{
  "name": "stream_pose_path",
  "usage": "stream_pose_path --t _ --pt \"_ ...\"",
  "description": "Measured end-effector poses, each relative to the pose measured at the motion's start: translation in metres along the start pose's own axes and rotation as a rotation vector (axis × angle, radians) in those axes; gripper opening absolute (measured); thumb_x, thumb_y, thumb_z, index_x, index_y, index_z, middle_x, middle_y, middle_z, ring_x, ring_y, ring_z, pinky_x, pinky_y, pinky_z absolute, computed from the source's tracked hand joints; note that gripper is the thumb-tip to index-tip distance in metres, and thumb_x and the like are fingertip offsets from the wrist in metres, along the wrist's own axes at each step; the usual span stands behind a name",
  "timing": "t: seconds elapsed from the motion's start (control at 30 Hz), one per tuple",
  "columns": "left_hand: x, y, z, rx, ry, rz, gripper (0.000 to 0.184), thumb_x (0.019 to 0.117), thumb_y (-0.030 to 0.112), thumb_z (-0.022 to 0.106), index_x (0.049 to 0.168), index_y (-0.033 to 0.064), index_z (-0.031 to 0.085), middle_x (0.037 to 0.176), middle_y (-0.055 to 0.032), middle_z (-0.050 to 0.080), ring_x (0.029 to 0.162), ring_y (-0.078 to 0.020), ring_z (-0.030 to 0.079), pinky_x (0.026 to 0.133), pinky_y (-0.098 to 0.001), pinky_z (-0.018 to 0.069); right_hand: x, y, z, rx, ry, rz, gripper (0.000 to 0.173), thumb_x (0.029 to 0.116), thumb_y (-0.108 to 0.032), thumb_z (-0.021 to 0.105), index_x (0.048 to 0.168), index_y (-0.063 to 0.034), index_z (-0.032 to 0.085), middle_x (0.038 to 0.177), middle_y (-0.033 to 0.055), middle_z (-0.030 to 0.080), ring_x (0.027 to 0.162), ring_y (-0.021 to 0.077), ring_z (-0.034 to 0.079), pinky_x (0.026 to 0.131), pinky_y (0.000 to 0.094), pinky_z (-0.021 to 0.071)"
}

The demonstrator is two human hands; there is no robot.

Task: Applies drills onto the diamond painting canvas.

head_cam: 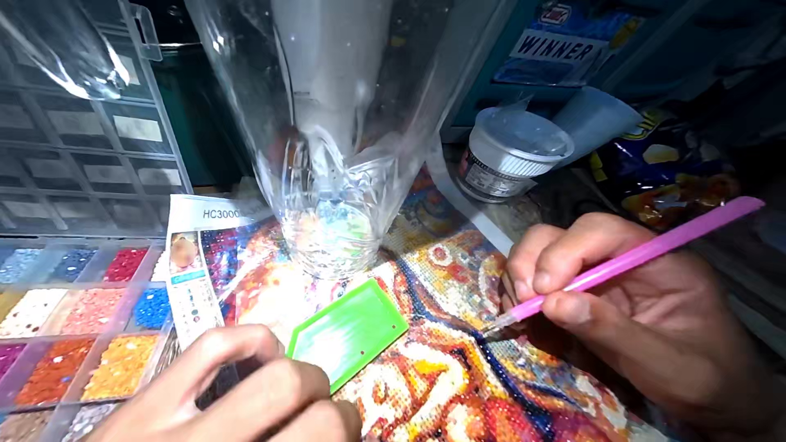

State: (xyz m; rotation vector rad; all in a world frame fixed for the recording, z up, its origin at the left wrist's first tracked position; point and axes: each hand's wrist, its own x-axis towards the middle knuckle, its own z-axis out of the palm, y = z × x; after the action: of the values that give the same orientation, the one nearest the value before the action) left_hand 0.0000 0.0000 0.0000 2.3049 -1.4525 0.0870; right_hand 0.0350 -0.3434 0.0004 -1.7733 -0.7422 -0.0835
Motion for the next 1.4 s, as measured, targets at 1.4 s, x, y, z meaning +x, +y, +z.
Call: stream_pose_path --t 1.4 --pt "0.0 -0.002 0.003 -0.032 -0.067 -0.051 0.027 0.1009 0.019 0.057 0.122 0.008 0.069 0.095 -0.0191 0.065 0.084 -0.0344 0.057 0.078 -0.0472 0.0395 -0.002 -0.002 0.004 -0.013 0.006 -0.023 0.012 0.098 -0.025 0.07 0.101 -0.0159 0.063 0.088 -0.003 0.065 0.076 0.0071 0.066 0.064 0.0205 0.0582"
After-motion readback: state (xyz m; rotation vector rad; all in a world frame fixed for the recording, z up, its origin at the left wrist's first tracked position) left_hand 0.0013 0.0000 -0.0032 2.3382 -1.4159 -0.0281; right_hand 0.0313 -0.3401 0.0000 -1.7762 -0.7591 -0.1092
